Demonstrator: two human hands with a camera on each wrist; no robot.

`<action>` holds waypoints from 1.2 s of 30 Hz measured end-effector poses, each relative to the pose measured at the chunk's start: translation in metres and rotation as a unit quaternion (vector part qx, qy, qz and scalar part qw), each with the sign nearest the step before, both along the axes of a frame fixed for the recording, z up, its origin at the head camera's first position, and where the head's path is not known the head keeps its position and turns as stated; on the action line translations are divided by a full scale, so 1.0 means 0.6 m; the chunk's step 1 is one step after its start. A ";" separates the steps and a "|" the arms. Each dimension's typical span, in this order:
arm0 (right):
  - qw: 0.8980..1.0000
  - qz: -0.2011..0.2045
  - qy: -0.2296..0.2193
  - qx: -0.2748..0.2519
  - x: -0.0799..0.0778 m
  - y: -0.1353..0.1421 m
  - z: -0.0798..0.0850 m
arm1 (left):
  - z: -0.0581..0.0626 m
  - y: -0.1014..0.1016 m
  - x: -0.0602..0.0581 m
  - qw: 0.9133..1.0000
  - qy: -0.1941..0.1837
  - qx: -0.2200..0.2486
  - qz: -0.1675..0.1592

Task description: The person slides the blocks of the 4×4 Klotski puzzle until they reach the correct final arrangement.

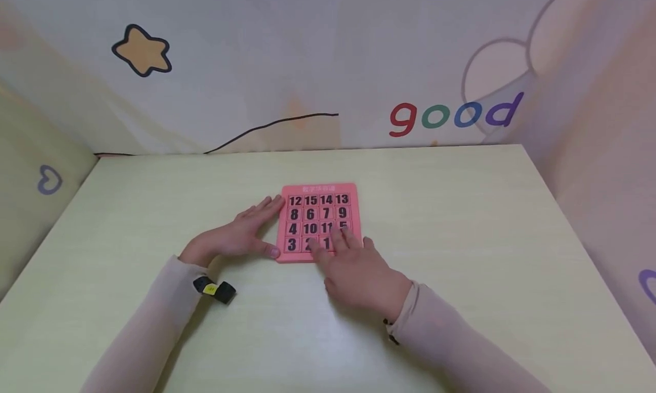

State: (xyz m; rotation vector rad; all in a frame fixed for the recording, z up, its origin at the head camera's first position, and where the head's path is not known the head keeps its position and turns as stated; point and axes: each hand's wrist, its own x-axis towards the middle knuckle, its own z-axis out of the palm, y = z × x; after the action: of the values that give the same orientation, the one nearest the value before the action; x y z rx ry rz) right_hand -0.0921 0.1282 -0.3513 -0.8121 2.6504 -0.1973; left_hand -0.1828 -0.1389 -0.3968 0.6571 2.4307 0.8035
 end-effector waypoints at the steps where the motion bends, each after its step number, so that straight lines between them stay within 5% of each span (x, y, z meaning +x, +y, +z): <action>1: 1.000 -0.011 0.009 0.005 -0.004 0.004 0.001 | -0.002 0.000 0.000 1.000 -0.001 -0.001 0.002; 8: 0.998 -0.058 0.015 0.014 -0.025 0.025 -0.007 | -0.006 -0.001 -0.001 1.000 0.003 0.001 0.000; 22: 0.998 -0.012 -0.025 0.061 -0.004 0.020 0.027 | -0.002 -0.004 -0.001 1.000 0.009 0.000 -0.009; 27: 0.999 -0.026 0.008 0.021 -0.031 0.026 0.009 | -0.003 -0.004 -0.002 1.000 0.010 -0.001 -0.006; 36: 0.996 -0.074 -0.044 -0.014 -0.079 0.041 -0.020 | -0.005 -0.001 -0.002 1.000 0.012 -0.006 -0.009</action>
State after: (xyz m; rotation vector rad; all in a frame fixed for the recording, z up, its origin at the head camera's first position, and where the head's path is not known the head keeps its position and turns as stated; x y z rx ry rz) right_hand -0.1394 0.1529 -0.3634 -0.6018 2.6292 -0.3009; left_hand -0.1840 -0.1398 -0.3997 0.6884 2.4456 0.7782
